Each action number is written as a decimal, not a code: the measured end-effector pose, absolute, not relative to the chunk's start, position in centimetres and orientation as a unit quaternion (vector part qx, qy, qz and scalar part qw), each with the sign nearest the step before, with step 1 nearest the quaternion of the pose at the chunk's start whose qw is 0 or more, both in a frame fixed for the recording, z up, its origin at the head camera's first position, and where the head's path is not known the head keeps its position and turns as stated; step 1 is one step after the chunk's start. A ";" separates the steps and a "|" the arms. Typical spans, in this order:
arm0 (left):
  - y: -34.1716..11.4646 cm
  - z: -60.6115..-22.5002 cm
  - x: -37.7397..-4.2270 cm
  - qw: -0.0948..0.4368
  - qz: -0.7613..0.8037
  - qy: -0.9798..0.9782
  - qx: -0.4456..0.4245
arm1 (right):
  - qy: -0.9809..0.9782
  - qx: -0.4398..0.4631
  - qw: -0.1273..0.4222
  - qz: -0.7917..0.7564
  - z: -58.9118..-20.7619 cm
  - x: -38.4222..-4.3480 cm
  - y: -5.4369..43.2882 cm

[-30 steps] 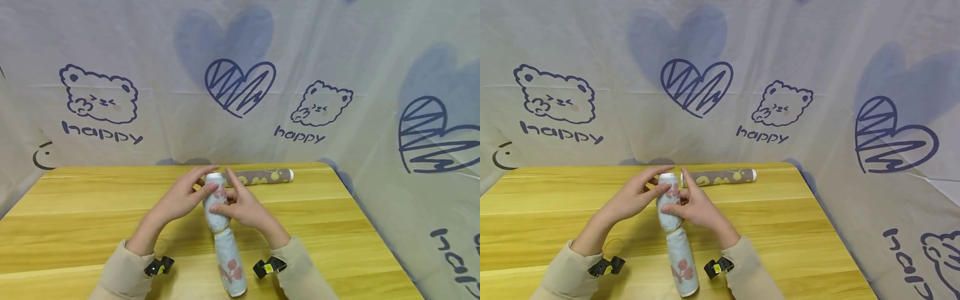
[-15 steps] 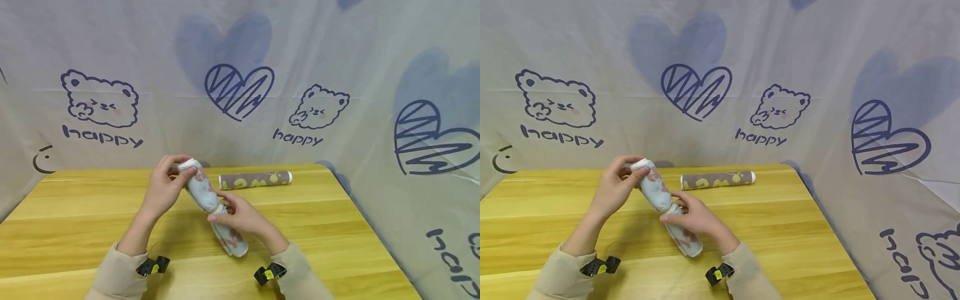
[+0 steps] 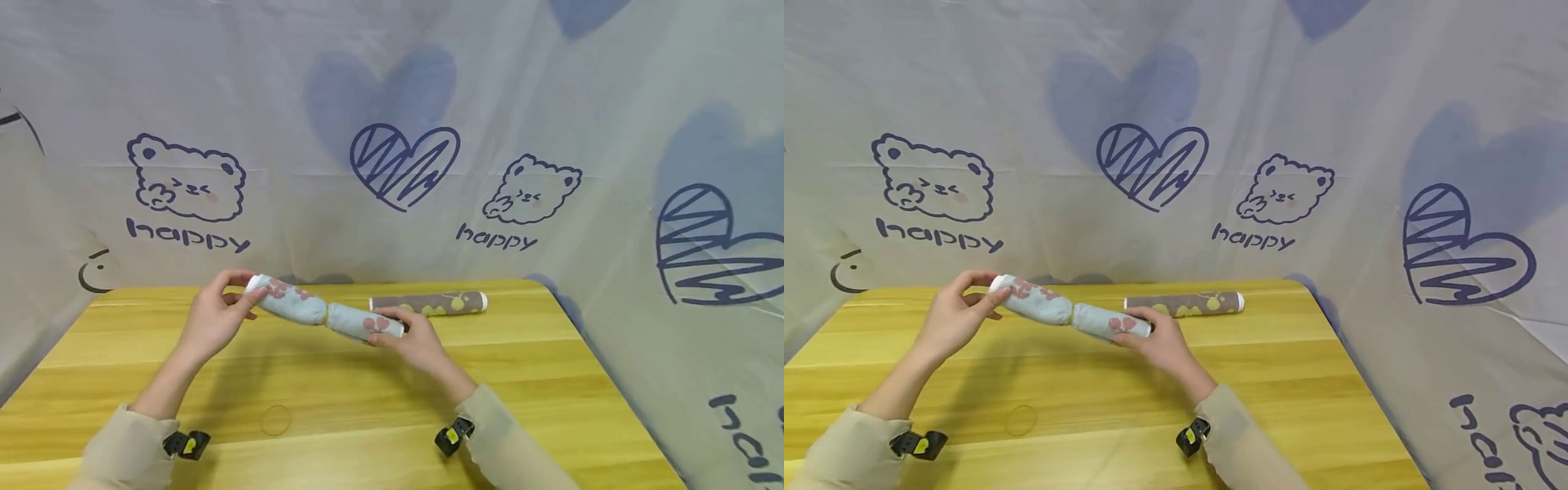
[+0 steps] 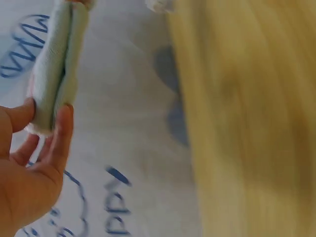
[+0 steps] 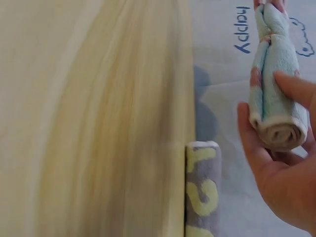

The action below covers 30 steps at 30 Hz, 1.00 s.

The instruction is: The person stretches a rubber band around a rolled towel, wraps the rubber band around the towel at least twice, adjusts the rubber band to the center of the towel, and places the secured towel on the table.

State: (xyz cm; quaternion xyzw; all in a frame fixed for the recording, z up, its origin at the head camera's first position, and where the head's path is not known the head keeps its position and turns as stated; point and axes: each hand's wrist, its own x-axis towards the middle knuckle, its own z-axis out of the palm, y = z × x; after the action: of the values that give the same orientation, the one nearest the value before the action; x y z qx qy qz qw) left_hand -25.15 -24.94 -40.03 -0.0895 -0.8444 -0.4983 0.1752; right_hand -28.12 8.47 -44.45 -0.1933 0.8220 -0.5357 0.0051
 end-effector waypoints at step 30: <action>-37.3 -46.9 -29.2 0.009 -0.428 -0.903 0.013 | 0.874 -0.217 0.055 -0.431 -48.6 -36.0 -2.6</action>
State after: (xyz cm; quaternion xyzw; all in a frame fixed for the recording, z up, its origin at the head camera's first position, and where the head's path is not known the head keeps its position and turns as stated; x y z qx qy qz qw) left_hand -29.19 -37.27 -46.90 0.0129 -0.9035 -0.4284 0.0092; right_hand -36.04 -2.62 -48.65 -0.2168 0.8741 -0.4311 0.0552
